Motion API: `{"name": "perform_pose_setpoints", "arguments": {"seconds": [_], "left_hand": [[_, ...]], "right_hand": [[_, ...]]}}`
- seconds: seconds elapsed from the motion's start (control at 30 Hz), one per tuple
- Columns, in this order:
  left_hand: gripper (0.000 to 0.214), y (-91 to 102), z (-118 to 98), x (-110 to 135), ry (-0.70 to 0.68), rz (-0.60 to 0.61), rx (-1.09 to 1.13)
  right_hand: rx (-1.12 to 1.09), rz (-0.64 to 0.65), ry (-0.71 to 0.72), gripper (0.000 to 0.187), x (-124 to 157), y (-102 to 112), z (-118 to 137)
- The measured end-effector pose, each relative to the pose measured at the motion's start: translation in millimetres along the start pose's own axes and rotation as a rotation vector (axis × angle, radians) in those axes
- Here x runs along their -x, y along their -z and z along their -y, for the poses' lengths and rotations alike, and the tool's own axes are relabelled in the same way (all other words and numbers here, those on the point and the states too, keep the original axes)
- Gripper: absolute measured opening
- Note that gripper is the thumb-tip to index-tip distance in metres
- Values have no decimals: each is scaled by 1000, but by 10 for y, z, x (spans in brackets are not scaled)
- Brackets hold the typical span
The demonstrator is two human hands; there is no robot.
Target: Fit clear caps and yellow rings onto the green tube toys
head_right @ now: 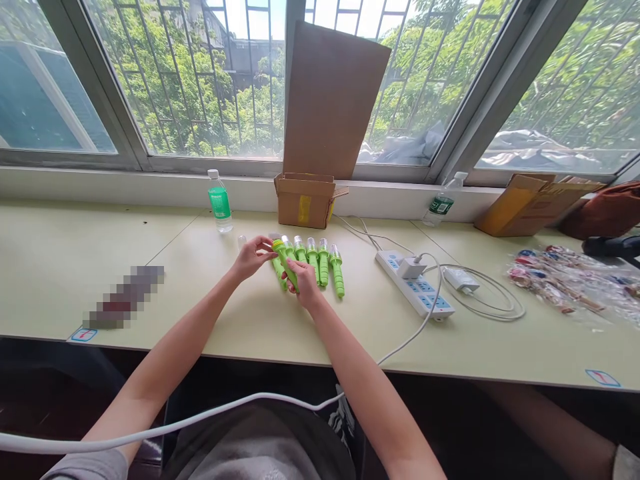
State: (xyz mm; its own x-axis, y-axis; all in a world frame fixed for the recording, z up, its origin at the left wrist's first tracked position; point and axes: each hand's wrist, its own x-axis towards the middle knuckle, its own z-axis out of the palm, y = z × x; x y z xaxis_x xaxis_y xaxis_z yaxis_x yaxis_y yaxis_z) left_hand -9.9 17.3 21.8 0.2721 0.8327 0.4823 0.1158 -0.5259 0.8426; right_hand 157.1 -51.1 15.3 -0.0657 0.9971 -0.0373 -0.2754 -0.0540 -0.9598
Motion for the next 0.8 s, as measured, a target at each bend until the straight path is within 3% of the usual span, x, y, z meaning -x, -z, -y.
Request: {"name": "perform_pose_setpoints", "arguments": {"seconds": [0.17, 0.37, 0.47, 0.63, 0.8], "left_hand": [[35, -7, -2, 11, -7, -9, -35], [34, -31, -41, 26, -61, -27, -104], [35, -40, -49, 29, -73, -19, -107], [36, -13, -57, 23, -71, -16, -80], [34, -12, -84, 31, -68, -24, -89]], "right_hand": [[188, 4, 81, 37, -5, 14, -46], [643, -240, 407, 41, -6, 10, -140], [568, -258, 365, 41, -29, 18, -149], [228, -122, 141, 38, -52, 4, -151], [154, -87, 91, 37, -30, -15, -133]]}}
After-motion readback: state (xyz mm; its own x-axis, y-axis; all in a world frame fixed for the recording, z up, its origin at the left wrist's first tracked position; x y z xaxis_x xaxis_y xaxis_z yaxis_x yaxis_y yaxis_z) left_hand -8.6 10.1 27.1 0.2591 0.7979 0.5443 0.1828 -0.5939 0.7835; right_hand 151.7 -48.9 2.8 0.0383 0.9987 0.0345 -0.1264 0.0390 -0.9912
